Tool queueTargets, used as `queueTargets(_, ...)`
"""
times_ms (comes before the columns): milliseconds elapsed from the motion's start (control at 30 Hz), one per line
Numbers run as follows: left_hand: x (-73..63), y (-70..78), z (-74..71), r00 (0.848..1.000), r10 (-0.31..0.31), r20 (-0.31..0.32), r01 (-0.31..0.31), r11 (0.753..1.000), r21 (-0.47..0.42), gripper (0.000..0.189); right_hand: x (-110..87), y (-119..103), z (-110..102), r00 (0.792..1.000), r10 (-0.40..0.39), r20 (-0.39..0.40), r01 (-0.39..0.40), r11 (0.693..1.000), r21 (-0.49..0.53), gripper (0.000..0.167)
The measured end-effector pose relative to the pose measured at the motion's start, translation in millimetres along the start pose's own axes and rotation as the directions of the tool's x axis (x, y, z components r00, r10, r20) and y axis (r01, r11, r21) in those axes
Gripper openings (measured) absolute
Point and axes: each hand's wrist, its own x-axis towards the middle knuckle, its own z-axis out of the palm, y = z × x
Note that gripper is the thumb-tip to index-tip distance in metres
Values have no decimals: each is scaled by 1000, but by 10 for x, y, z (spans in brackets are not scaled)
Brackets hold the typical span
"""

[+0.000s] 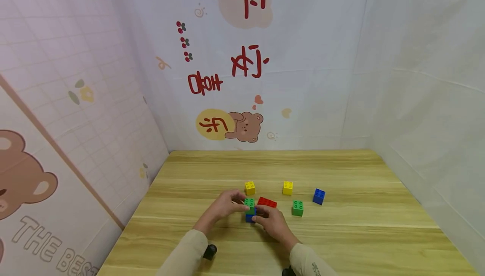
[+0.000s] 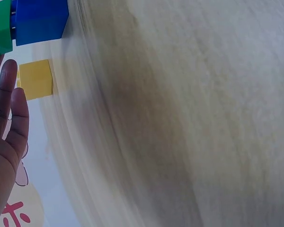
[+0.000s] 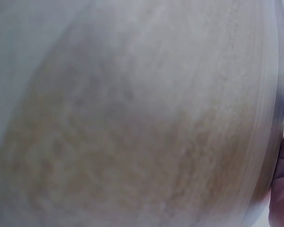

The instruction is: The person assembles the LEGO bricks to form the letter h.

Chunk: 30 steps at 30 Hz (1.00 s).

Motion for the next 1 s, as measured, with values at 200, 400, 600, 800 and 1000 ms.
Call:
queueTargets(200, 4, 30, 16, 1000, -2, 18, 2, 1000, 12, 27, 7, 30, 3, 1000, -10, -1, 10, 1000, -5, 47)
queueTargets(400, 6, 65, 13, 1000, 10, 19, -11, 999, 42, 26, 18, 7, -1, 1000, -20, -8, 20, 1000, -18, 45)
queueTargets(600, 0, 45, 18, 998, 58, 11, -59, 994, 95, 21, 22, -24, 3, 1000, -9, -5, 9, 1000, -24, 44)
queueTargets(800, -49, 38, 39, 991, 132, 0, -131, 985, 112, 18, 17, -31, 8, 1000, -5, -7, 5, 1000, -24, 43)
queueTargets(1000, -58, 21, 48, 990, 141, 6, -141, 981, 130, 15, 13, -23, 20, 1000, 5, -5, -5, 1000, -26, 45)
